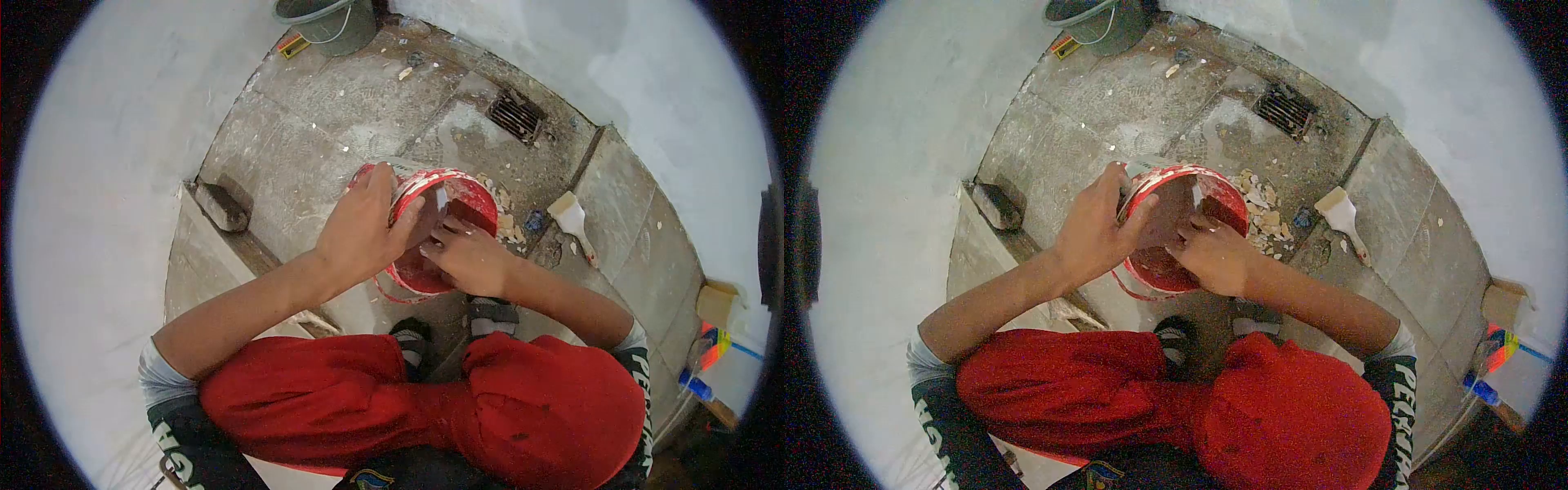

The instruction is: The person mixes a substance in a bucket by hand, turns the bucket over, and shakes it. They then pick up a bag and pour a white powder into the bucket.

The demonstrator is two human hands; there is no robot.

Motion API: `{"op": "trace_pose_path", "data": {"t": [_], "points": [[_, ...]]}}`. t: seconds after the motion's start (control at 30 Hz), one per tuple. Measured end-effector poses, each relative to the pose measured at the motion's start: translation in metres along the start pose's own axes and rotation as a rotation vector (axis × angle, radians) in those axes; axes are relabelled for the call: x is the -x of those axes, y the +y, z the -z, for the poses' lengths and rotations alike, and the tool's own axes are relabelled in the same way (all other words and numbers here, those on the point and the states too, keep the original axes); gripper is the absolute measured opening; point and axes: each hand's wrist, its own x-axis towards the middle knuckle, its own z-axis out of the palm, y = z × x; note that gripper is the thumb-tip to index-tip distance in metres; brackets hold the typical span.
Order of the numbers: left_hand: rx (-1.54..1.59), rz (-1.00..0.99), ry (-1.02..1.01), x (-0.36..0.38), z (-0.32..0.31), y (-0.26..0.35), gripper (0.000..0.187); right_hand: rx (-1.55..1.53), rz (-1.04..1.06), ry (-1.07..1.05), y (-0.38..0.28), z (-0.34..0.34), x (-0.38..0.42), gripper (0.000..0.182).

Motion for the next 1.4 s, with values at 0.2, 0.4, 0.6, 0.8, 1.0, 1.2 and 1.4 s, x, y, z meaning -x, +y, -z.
{"op": "trace_pose_path", "data": {"t": [0.2, 0.4, 0.6, 0.8, 1.0, 1.2, 1.4], "points": [[0.028, 0.075, -0.040, 0.000, 0.001, -0.005, 0.036, 0.031, 0.013, 0.045, 0.002, -0.006, 0.001, 0.035], [0.043, 0.110, -0.035, 0.001, 0.002, -0.005, 0.036, -0.160, -0.020, -0.025, 0.006, 0.000, 0.005, 0.037], [0.038, 0.107, -0.062, -0.002, 0.005, -0.001, 0.038, -0.044, 0.063, -0.083, 0.008, 0.001, -0.004, 0.036], [0.053, 0.129, -0.067, 0.000, 0.001, -0.003, 0.038, 0.001, 0.092, -0.106, 0.000, 0.014, -0.006, 0.036], [0.030, 0.084, -0.036, -0.001, -0.001, -0.004, 0.039, 0.039, 0.101, -0.076, 0.002, 0.005, -0.003, 0.045], [0.021, 0.088, -0.035, -0.002, 0.000, -0.005, 0.039, 0.066, 0.098, 0.021, 0.008, -0.008, -0.001, 0.034], [0.063, 0.167, -0.079, 0.000, 0.002, -0.003, 0.038, -0.163, 0.075, -0.078, 0.014, 0.016, 0.000, 0.026]]}}
